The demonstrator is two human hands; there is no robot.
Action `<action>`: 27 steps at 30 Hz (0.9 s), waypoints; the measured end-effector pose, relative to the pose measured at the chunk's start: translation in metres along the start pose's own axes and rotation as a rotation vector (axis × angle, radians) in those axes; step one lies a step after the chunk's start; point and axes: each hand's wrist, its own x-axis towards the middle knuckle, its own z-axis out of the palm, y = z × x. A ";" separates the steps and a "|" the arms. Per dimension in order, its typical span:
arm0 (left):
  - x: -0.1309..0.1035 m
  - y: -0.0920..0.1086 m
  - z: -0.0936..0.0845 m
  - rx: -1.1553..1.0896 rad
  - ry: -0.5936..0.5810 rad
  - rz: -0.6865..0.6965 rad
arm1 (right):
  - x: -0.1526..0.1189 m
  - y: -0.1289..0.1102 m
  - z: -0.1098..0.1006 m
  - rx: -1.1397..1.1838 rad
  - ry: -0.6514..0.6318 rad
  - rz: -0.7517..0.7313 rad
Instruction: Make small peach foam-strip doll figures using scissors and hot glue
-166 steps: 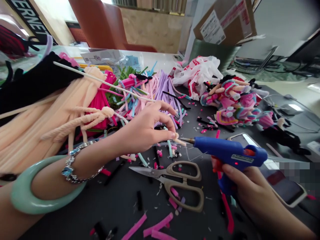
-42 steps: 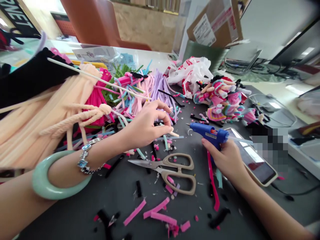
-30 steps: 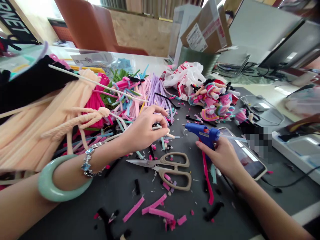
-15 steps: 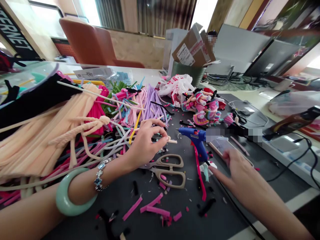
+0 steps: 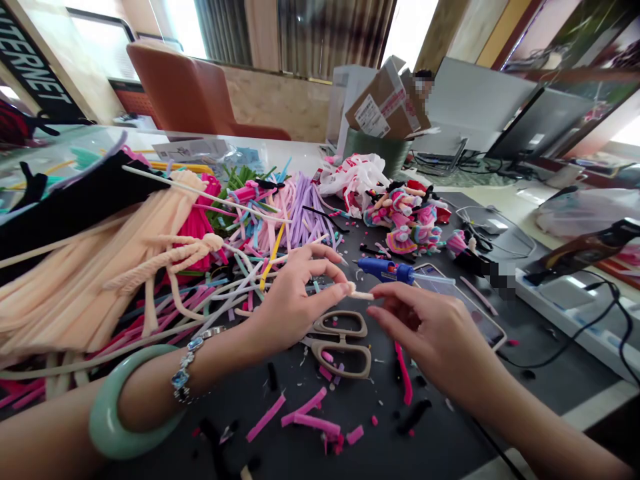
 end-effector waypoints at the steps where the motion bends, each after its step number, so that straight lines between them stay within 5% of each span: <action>1: 0.000 0.001 0.000 -0.004 0.002 0.001 | 0.003 -0.001 0.000 0.026 0.020 -0.017; 12: 0.001 0.008 0.003 0.110 -0.052 0.024 | 0.012 0.003 -0.003 0.048 0.062 -0.109; 20: -0.002 0.008 0.003 0.211 -0.078 0.101 | 0.010 0.010 0.002 -0.169 0.197 -0.368; 27: -0.004 0.009 0.003 0.291 -0.078 0.193 | 0.009 0.010 0.000 -0.266 0.249 -0.445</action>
